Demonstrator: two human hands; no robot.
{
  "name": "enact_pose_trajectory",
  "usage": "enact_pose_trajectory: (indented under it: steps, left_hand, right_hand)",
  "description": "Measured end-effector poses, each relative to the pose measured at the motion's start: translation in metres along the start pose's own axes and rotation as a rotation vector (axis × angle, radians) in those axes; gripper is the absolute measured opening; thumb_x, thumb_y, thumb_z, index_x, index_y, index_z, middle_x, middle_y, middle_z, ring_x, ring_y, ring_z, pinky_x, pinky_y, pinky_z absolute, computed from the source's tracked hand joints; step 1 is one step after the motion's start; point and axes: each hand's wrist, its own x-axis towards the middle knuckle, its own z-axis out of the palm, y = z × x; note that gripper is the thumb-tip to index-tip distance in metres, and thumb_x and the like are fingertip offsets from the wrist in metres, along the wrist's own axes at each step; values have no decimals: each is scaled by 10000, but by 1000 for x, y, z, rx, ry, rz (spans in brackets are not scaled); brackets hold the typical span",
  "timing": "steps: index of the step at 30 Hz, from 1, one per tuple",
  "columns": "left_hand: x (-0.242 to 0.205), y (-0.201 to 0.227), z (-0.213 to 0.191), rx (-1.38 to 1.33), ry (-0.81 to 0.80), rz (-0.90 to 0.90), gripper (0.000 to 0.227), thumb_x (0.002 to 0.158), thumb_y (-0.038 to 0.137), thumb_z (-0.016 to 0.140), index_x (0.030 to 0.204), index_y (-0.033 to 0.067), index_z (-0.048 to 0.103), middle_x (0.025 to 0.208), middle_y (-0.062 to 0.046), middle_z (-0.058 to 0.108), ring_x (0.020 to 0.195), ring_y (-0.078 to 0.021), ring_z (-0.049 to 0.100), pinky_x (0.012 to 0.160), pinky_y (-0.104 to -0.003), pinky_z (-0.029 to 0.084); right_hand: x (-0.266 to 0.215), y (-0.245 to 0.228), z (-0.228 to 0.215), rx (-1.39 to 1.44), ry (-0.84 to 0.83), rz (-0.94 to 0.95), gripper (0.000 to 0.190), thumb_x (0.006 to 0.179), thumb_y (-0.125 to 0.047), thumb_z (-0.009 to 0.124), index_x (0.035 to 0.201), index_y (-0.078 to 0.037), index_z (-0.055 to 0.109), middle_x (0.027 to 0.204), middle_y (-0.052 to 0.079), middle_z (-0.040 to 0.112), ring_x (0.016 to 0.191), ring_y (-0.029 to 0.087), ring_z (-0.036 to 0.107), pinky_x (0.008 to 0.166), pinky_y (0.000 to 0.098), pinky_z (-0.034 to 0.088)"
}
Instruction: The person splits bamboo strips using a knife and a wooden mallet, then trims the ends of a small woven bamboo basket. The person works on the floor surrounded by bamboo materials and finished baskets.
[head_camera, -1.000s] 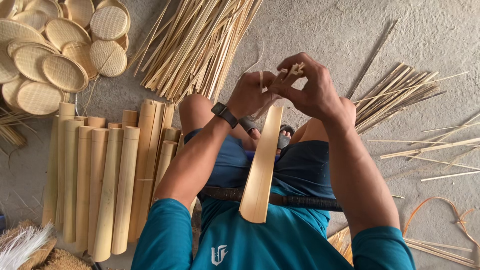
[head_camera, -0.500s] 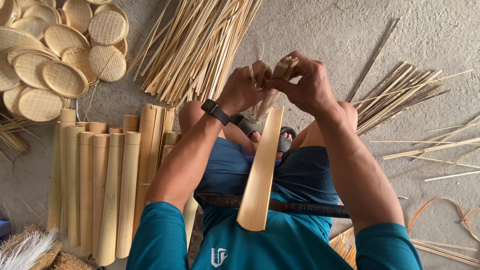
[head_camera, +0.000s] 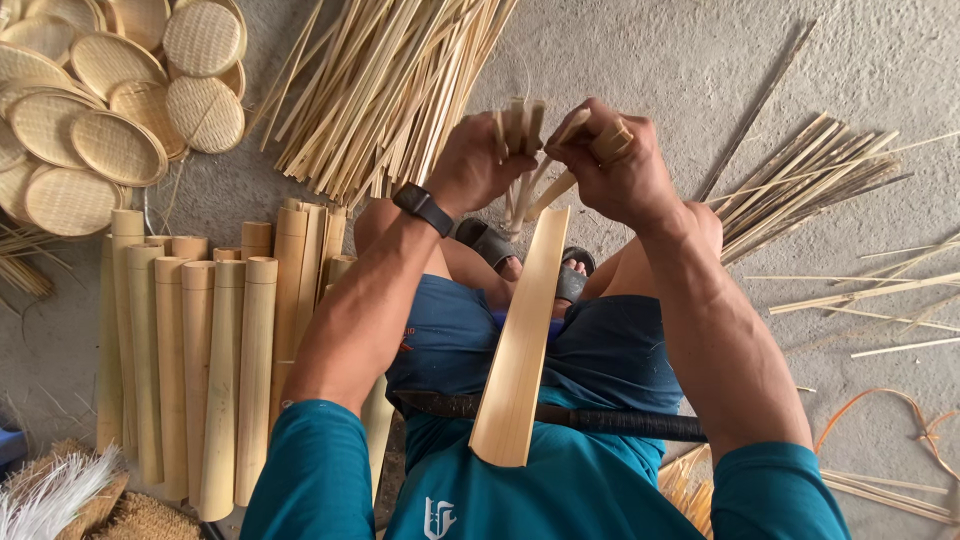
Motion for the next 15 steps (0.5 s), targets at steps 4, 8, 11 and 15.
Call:
enact_pose_trajectory:
  steps: [4,8,11,15]
  left_hand:
    - [-15,-17,-17,-29,6,-47,78,939,110,774,951,98,698,906,-66,731,779,-184,740,667,-317,631]
    - [-29,-12,-29,-215,20,-249,45,965,120,741,978,97,705,885,-57,739,767,-154,763,659,-297,618]
    - [-29,0,-7,2,67,129,124,958,73,752,889,60,650,845,-62,734,765,-199,716,670,-333,594]
    - [-34,-4,-9,46,137,49,114,941,86,759,965,56,651,873,-79,709,746,-184,698,648,-314,595]
  right_hand:
    - [-11,9,-11,133,66,65,90,1057,28,688,995,-24,648,966,90,749,884,145,764,736,300,611]
    - [-19,9,-16,392,203,186,116,1032,46,661,1078,-32,588,1028,82,745,1023,135,769,882,269,659]
    - [-14,10,6,98,57,-11,137,982,81,746,940,-1,644,932,148,708,849,154,707,689,275,610]
    - [-17,21,2,48,84,-17,111,1064,73,708,1029,8,626,958,132,743,885,155,748,713,280,618]
